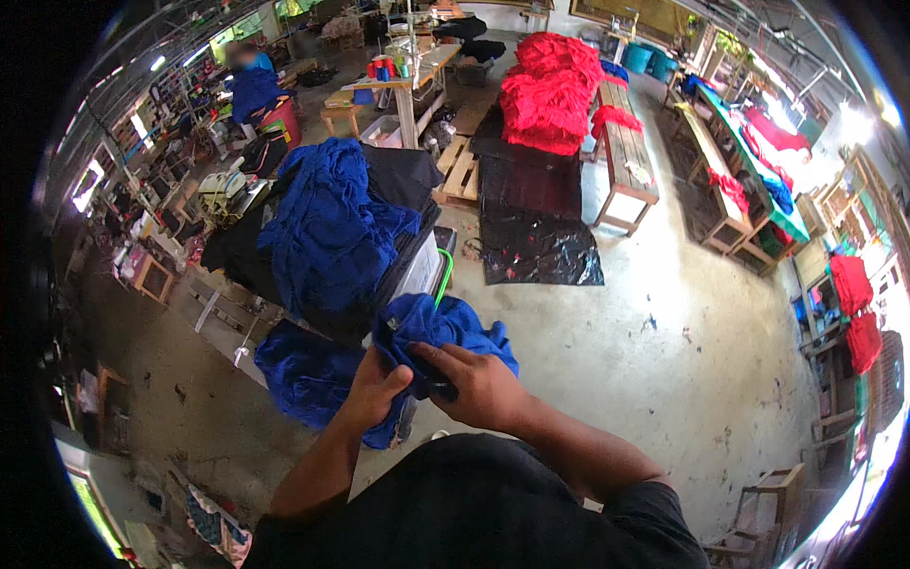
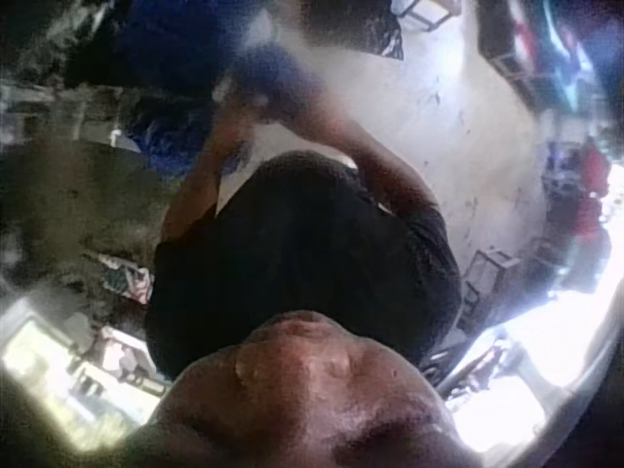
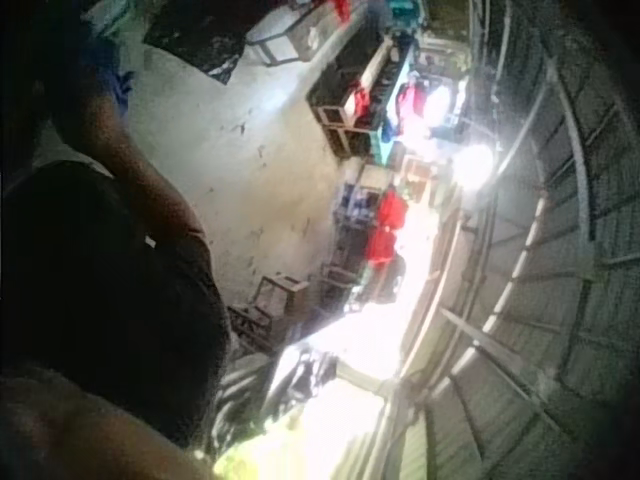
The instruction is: The person uses scissors to cut a blue piece of fabric, repeatedly trimming edges and small sections. The person holds the fabric with one hand and cuts with the other, occasionally adjusting the fabric's position.
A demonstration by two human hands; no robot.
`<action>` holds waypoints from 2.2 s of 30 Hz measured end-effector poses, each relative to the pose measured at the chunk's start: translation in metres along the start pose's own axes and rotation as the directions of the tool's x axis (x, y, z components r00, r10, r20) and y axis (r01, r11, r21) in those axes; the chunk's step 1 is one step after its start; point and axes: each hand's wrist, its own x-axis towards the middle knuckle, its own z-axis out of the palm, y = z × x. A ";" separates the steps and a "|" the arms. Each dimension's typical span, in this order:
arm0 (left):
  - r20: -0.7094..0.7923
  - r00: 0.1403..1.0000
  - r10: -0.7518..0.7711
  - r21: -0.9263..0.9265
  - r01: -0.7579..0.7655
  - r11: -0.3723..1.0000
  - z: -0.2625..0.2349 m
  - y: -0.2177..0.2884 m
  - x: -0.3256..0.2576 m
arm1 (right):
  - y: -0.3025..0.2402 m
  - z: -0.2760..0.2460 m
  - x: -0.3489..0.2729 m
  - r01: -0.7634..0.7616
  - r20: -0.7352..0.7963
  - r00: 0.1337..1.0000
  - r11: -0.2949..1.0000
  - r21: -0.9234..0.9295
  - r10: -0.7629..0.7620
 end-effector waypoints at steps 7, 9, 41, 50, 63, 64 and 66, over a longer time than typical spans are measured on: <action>-0.050 0.994 -0.093 0.331 0.104 0.938 0.065 0.002 0.013 | 0.048 -0.057 -0.062 0.051 0.039 0.997 0.938 0.342 -0.068; 0.051 0.996 -0.079 0.440 0.048 0.897 0.093 -0.001 0.023 | 0.068 -0.078 -0.063 0.274 -0.283 0.936 0.938 0.213 -0.209; 0.887 0.428 0.174 -0.304 0.258 0.917 0.397 0.039 0.075 | 0.265 -0.181 -0.242 -0.356 0.205 0.852 0.247 0.901 0.481; 0.946 0.325 -0.010 -0.092 0.297 0.950 0.383 0.047 0.075 | 0.268 -0.198 -0.272 -0.345 0.172 0.841 0.261 0.902 0.513; 0.368 0.540 -0.757 0.928 -0.165 0.333 0.338 -0.009 0.024 | 0.250 -0.231 -0.272 -0.180 -0.067 0.767 0.314 0.932 0.639; 0.250 0.629 -0.736 0.966 -0.208 0.151 0.334 -0.023 0.024 | 0.249 -0.234 -0.267 -0.148 -0.096 0.766 0.319 0.936 0.636; 0.285 0.756 -0.589 0.952 -0.154 0.263 0.332 -0.027 0.067 | 0.243 -0.240 -0.266 -0.111 -0.132 0.801 0.362 0.925 0.584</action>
